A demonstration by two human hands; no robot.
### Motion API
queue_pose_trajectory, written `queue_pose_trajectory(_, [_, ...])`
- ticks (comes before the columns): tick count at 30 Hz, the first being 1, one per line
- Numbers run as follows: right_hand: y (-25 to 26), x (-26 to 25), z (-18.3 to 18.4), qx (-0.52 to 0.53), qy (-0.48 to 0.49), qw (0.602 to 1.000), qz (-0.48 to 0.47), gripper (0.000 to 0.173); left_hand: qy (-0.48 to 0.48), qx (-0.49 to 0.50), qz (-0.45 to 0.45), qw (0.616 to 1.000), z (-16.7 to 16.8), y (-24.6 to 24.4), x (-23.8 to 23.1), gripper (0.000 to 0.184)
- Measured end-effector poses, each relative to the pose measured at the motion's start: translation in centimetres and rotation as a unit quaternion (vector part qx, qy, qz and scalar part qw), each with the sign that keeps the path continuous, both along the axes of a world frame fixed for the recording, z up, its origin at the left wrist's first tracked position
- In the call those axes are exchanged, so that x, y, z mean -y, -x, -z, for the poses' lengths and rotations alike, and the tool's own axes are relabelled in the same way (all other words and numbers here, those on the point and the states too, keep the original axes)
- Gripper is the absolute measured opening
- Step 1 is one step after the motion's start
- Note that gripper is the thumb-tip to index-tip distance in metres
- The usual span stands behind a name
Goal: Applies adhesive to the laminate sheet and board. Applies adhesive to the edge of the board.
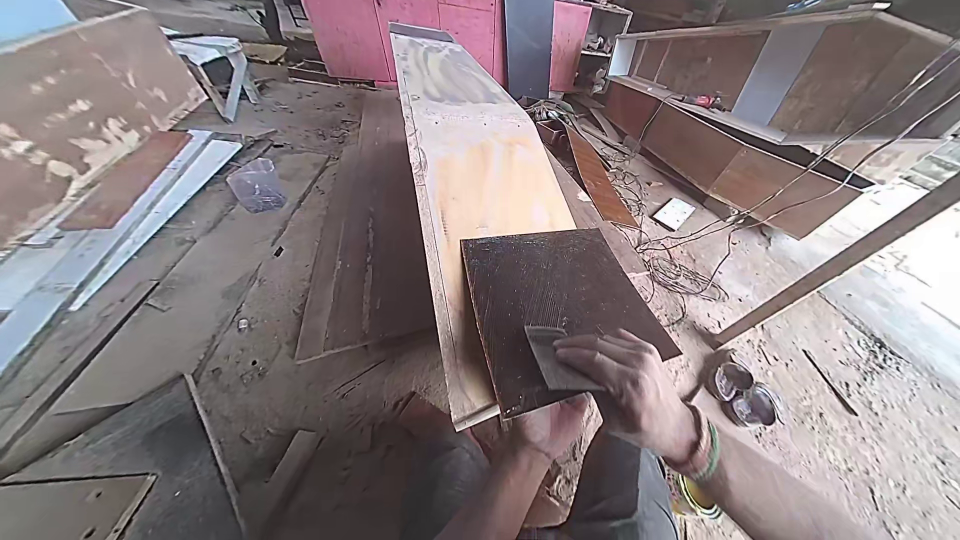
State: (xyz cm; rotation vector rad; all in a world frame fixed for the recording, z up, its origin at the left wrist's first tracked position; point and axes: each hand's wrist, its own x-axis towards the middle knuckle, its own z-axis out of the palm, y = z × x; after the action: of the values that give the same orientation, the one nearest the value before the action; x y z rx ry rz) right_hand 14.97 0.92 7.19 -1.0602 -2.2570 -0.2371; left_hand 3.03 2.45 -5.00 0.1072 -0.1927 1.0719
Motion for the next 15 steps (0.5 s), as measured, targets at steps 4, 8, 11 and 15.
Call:
queue_pose_trajectory(4, [0.5, 3.3, -1.2, -0.006, 0.02, 0.999, -0.044, 0.03, 0.014, -0.073, -0.032, 0.997, -0.5, 0.6, 1.1, 0.05])
queue_pose_trajectory(8, [-1.5, 0.9, -3.9, -0.007, 0.026, 0.998, 0.056, 0.028, -0.006, -0.015, -0.006, 1.0, 0.6, 0.0, -0.1, 0.061])
queue_pose_trajectory(11, [-3.0, -2.4, -4.2, -0.022, 0.077, 0.978, 0.192, 0.027, 0.004, -0.012, 0.005, 1.0, 0.5, -0.2, -0.1, 0.065])
queue_pose_trajectory(15, [-2.1, -2.0, -2.9, 0.01, 0.057, 0.974, 0.22, 0.03, 0.013, -0.011, 0.006, 1.0, 0.1, -0.1, -0.2, 0.061])
